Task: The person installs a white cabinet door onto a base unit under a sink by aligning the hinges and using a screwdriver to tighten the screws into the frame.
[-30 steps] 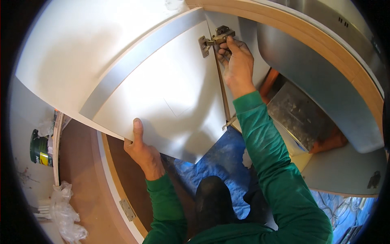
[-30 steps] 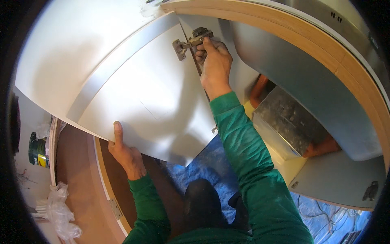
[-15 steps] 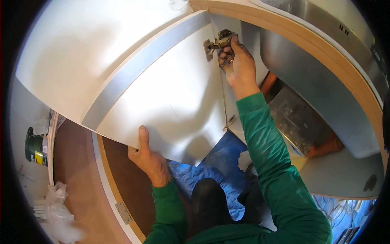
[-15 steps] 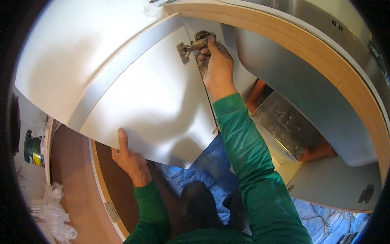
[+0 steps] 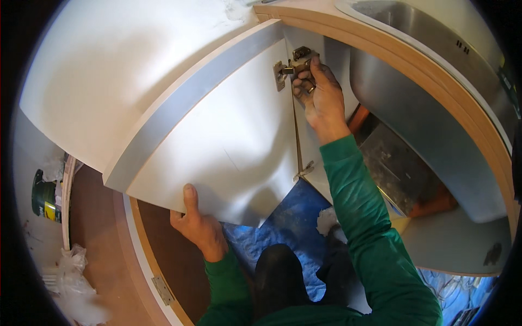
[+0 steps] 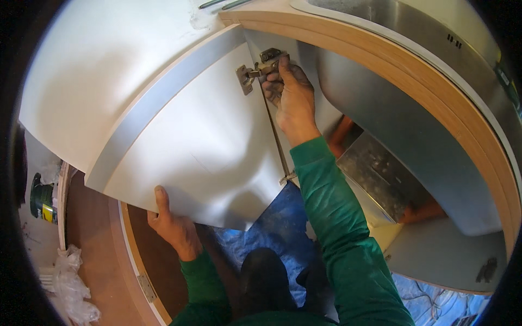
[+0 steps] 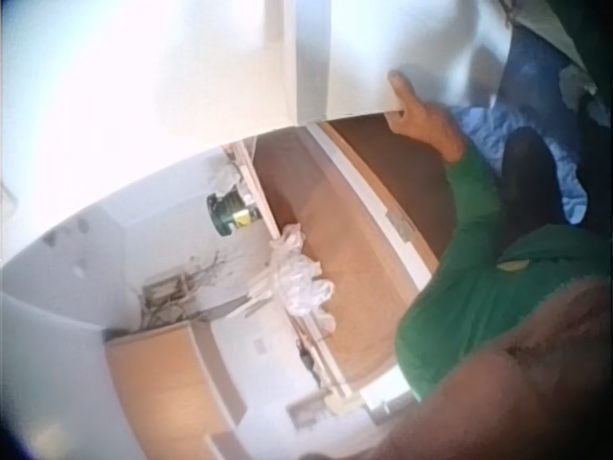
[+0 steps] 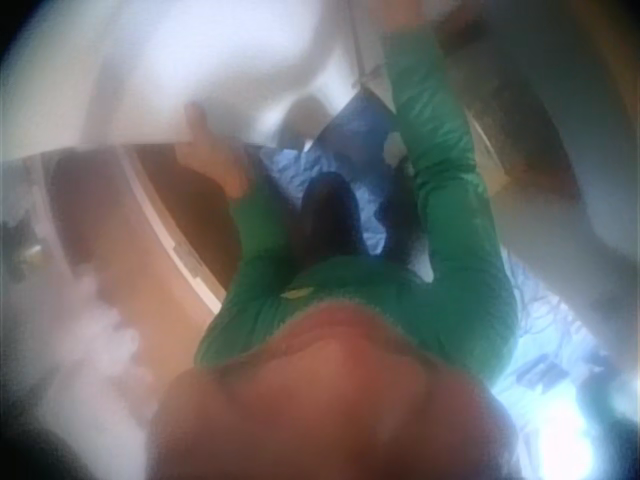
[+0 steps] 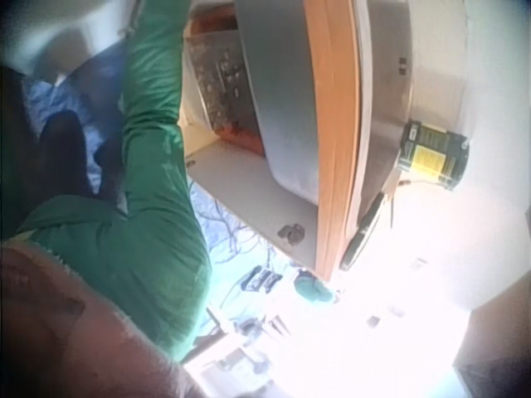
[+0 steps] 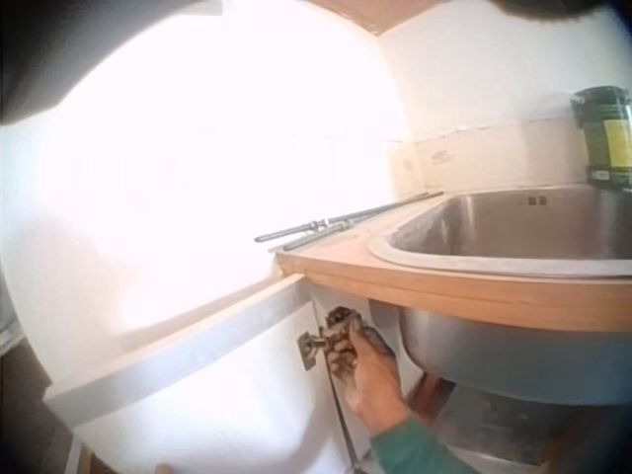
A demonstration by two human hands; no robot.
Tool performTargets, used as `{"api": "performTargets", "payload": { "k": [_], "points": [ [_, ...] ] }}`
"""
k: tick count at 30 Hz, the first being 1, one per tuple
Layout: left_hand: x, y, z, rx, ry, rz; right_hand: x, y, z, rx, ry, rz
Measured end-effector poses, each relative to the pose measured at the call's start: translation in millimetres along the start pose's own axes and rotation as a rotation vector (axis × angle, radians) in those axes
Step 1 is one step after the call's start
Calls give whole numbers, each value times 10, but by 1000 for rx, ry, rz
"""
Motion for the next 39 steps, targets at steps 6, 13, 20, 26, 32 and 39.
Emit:
{"api": "performTargets", "payload": {
  "k": [6,13,20,26,32,39],
  "points": [
    [-20,-34,-165,8,86,17,3,11,-56,-56,-21,28],
    [21,-4,-156,-71,94,-27,-28,25,-44,56,5,36],
    [20,-22,-284,-71,344,1,-131,-150,-11,-8,-101,24],
    [42,26,-235,-91,247,3,-111,-167,103,41,-98,138],
    [54,-19,-11,-62,47,-28,-88,-133,115,26,-112,105],
    [-21,-55,120,-97,20,-39,-58,-106,144,11,-163,142]
  ]
}}
Point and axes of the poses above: each hand's wrist, its own y-axis towards the middle knuckle, its own x-axis out of the back of the hand, z = x × y, the point moved 4 cm from there along y, towards the middle knuckle, and after that the axes turned 7 degrees about -x, right-handed, at the moved point
